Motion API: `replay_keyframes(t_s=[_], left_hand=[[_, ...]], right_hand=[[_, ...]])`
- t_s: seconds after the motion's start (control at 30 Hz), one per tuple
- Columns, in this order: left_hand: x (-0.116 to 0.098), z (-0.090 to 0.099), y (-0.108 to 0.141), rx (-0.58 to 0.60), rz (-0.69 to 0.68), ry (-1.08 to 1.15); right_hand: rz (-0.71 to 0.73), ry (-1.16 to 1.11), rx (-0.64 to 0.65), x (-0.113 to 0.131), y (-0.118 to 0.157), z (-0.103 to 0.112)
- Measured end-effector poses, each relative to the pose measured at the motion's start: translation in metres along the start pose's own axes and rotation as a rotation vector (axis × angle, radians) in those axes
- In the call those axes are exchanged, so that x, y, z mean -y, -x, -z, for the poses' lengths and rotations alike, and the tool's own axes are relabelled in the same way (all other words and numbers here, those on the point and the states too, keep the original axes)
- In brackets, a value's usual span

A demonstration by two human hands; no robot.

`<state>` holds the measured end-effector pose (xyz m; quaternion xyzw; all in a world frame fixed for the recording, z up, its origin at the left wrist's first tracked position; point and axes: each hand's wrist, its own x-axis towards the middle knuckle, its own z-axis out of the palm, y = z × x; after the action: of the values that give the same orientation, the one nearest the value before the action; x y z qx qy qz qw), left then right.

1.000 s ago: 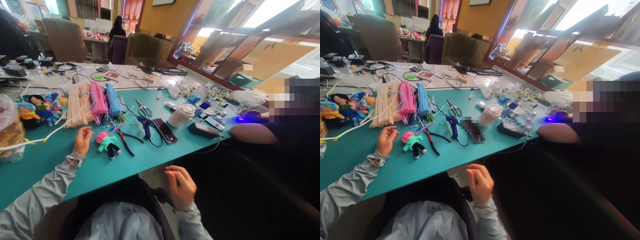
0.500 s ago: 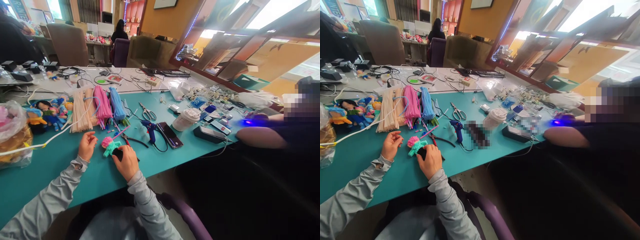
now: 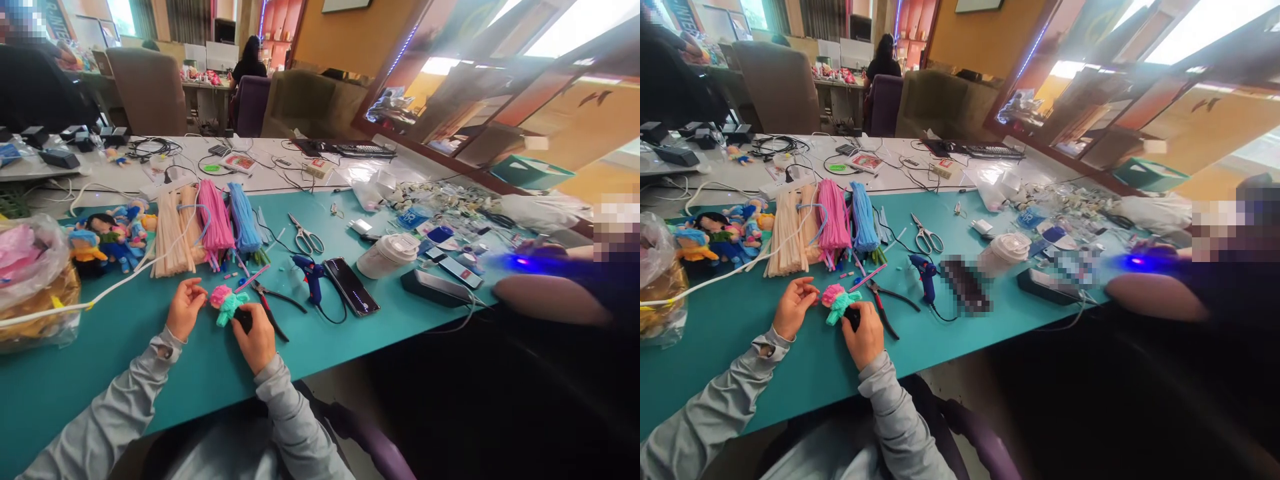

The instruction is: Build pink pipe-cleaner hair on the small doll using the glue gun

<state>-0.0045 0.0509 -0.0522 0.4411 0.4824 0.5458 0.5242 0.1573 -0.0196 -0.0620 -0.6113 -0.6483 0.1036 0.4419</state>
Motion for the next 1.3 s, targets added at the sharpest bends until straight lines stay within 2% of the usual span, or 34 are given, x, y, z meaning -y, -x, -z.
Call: replay_keyframes(t_s=[0.27,0.4,0.57,0.67,0.73,0.8,1.0,1.13,1.3], left_hand=[[-0.002,-0.008,0.02,0.223,0.124,0.21],[0.002,-0.011,0.027,0.196,0.183,0.235],[-0.002,-0.007,0.027,0.149,0.193,0.212],[-0.008,-0.003,0.026,0.153,0.197,0.201],[-0.011,0.0,0.026,0.203,0.192,0.178],[-0.015,0.003,0.026,0.281,0.177,0.122],[-0.024,0.005,0.031,0.428,0.173,-0.017],[-0.029,0.003,0.031,0.447,0.203,-0.014],[-0.03,0.003,0.032,0.428,0.153,-0.072]], right_hand=[[-0.011,-0.239,-0.048,0.006,0.003,0.005],[0.004,-0.283,0.005,0.009,0.005,0.005],[0.041,-0.259,0.07,0.013,0.005,0.01],[0.061,-0.217,-0.01,0.016,0.004,0.02],[0.095,-0.211,-0.09,0.019,0.001,0.028],[0.154,-0.222,-0.117,0.024,-0.004,0.037],[0.314,-0.152,0.064,0.039,-0.025,0.046],[0.336,-0.087,0.117,0.04,-0.031,0.045],[0.368,-0.032,0.139,0.04,-0.031,0.046]])
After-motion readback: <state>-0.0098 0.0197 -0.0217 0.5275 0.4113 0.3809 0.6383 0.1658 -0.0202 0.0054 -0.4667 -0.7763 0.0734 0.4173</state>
